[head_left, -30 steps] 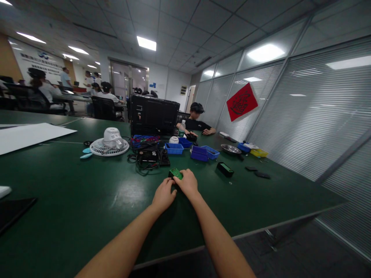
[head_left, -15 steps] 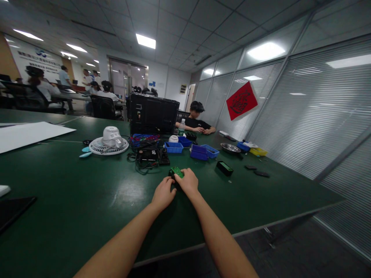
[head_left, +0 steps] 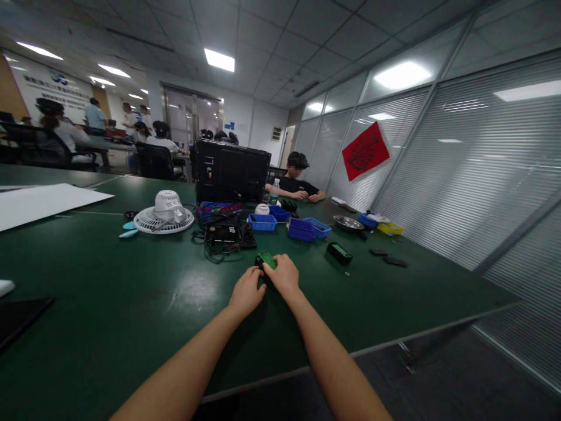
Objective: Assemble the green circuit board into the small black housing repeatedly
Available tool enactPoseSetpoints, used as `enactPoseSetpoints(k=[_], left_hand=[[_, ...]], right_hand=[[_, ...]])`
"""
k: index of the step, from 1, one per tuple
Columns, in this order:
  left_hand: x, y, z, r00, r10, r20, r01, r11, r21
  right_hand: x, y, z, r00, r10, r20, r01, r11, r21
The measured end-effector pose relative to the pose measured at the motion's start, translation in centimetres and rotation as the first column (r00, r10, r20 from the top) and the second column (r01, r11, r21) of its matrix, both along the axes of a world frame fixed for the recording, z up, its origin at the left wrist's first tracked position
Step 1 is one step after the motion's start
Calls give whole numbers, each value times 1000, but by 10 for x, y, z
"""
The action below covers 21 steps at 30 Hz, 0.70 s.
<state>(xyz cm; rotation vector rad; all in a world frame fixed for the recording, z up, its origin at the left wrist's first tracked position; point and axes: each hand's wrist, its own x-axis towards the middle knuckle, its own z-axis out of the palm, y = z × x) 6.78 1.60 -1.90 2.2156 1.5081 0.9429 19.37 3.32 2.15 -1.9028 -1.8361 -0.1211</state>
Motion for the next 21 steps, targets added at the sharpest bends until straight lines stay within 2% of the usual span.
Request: enactPoseSetpoints(k=[14,21], left_hand=[[0,-3,5,1000,-6,-1,6,1000,-19],[0,-1,-1,1000,-8,12,8,1000,-6]], right_hand=[[2,-4,-1,999,13,32,-11,998,-56],[7,-4,-3,995,63,-76,-69,995,-75]])
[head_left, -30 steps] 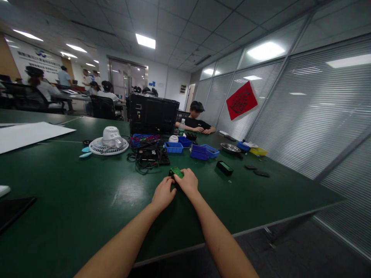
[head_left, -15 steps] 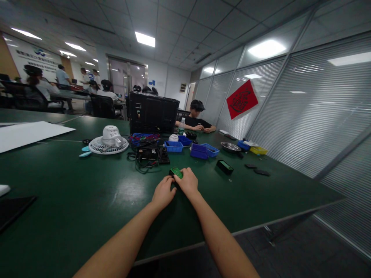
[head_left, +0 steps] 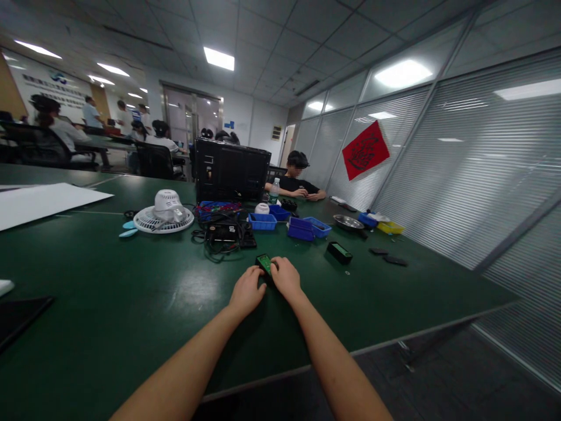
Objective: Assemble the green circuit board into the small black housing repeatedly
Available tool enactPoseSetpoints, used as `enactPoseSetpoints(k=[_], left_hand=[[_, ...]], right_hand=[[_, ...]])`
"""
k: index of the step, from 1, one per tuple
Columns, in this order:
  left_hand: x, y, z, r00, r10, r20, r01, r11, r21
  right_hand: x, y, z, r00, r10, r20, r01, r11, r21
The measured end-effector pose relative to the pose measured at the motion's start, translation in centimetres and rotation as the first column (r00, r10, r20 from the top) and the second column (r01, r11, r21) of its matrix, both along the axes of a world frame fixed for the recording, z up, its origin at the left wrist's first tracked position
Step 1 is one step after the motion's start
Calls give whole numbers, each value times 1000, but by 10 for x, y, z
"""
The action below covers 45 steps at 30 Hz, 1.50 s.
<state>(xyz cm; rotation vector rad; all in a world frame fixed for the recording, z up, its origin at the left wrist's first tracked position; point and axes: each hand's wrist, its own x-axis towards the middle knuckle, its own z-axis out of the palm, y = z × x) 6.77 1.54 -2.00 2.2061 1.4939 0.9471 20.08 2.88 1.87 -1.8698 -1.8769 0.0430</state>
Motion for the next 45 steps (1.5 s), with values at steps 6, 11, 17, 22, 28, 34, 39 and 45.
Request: enactPoseSetpoints(k=[6,11,17,22,28,34,39,45], left_hand=[[-1,6,2,988,106,115,-103,994,-37],[-4,9,4,966,227,123,-225,974,-34],[-9,11,3,950,310,22,-308,949,-59],[-13,12,5,950,313,13,-311,947,-82],[-28,7,11,950,309,50,-302,946,-122],[-66,-1,15,934,357,6,-354,929,-110],[-111,-14,21,895,440,-76,-446,889,-102],[-173,-22,32,757,635,-157,-653,746,-131]], right_hand=[[2,7,-10,946,121,-302,-123,992,11],[-3,12,-21,724,150,-673,-334,930,-151],[-9,10,-23,721,322,-613,-469,879,-90],[-4,18,-28,784,265,-562,-356,933,-58],[10,29,-33,803,215,-556,-282,959,-37],[14,32,-34,794,216,-568,-288,957,-39],[14,33,-35,784,240,-573,-307,951,-22],[15,33,-37,798,238,-554,-303,953,-27]])
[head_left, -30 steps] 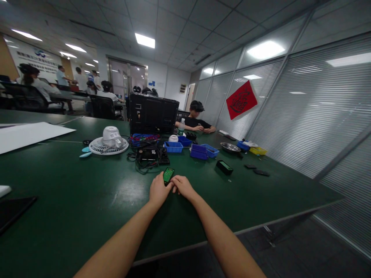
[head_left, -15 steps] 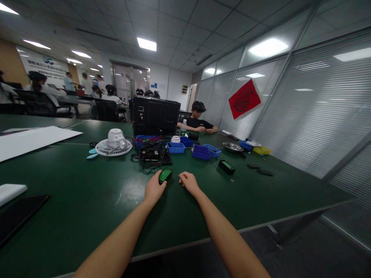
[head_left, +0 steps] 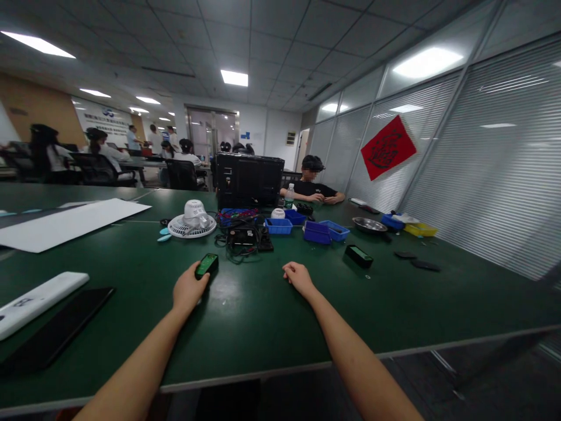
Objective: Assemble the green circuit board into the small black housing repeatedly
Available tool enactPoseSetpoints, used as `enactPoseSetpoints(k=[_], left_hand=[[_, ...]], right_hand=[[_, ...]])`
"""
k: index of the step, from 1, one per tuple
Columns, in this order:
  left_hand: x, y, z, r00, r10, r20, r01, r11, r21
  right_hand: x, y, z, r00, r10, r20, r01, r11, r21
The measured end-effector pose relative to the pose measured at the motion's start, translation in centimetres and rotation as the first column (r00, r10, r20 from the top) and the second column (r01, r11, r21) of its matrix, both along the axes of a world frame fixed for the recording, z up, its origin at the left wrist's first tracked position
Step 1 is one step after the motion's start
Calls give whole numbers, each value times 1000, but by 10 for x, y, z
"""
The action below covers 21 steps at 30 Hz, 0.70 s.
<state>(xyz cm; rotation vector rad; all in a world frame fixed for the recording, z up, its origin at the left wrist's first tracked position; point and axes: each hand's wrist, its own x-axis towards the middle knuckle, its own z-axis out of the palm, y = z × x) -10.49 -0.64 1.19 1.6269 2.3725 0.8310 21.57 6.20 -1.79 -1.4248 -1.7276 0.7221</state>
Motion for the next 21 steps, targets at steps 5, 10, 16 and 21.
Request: enactPoseSetpoints(k=[5,10,16,21], left_hand=[[-48,0,4,985,171,24,-170,985,-15],[-70,1,3,966,247,74,-247,969,-15],[-75,4,2,934,345,87,-344,938,-25],[-74,0,5,933,343,106,-351,933,74]], right_hand=[[1,2,-2,1000,12,6,-12,1000,3],[2,5,-4,1000,18,21,-18,1000,19],[3,9,-7,998,35,46,-35,999,18],[3,8,-6,997,33,74,-33,999,-3]])
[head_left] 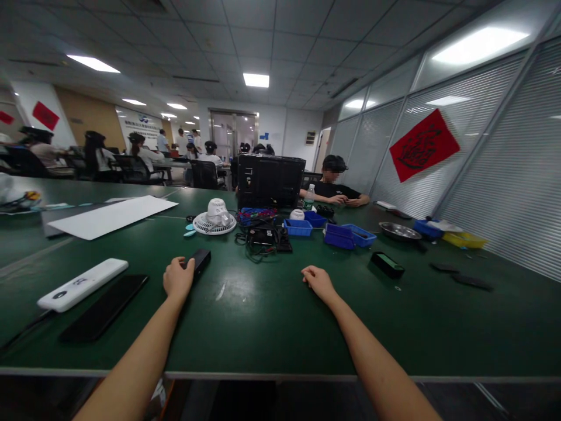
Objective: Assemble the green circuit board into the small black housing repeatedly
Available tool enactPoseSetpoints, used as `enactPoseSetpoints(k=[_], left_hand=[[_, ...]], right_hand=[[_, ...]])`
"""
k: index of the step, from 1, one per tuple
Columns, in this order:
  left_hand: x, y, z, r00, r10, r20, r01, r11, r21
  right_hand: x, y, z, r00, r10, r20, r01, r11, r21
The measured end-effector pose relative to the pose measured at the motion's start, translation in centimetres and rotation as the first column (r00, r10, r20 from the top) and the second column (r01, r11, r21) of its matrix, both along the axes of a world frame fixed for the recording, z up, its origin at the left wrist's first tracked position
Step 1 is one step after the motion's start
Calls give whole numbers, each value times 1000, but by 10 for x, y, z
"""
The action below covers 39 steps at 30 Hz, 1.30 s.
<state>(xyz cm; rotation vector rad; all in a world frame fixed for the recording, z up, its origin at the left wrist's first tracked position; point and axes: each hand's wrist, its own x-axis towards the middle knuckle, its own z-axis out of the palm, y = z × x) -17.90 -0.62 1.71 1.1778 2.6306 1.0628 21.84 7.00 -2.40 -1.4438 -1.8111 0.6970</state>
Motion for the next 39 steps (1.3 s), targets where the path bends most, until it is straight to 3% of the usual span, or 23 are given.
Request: enactPoseSetpoints(k=[2,6,8,15,22,26,31,35,39], left_hand=[[4,-1,1,996,-44,-80,46,998,32],[7,-4,2,973,-112,-201,102,993,-61],[3,-6,3,975,-73,-209,57,995,-79],[-24,-17,9,963,242,-116,-247,969,-30],[-23,-14,8,961,263,-86,-264,964,-4],[-14,-12,10,984,162,-72,-164,986,-30],[16,-8,4,992,-78,-103,68,993,-98],[51,-5,-5,935,-280,-216,264,959,-99],[82,-1,-13,865,-447,-226,448,893,-51]], right_hand=[[-1,-2,2,1000,1,10,-1,1000,-5],[-1,-4,5,1000,4,19,-4,1000,-12],[-1,-5,5,1000,4,23,-3,1000,-17],[-1,-5,5,1000,0,23,1,1000,-30],[-1,-4,5,1000,-4,17,4,1000,-27],[-1,-1,3,1000,-10,-26,10,1000,-25],[-1,-2,5,999,-7,-32,6,1000,-18],[-4,-4,7,999,-19,44,19,1000,-8],[-11,-3,11,970,-91,227,82,995,48]])
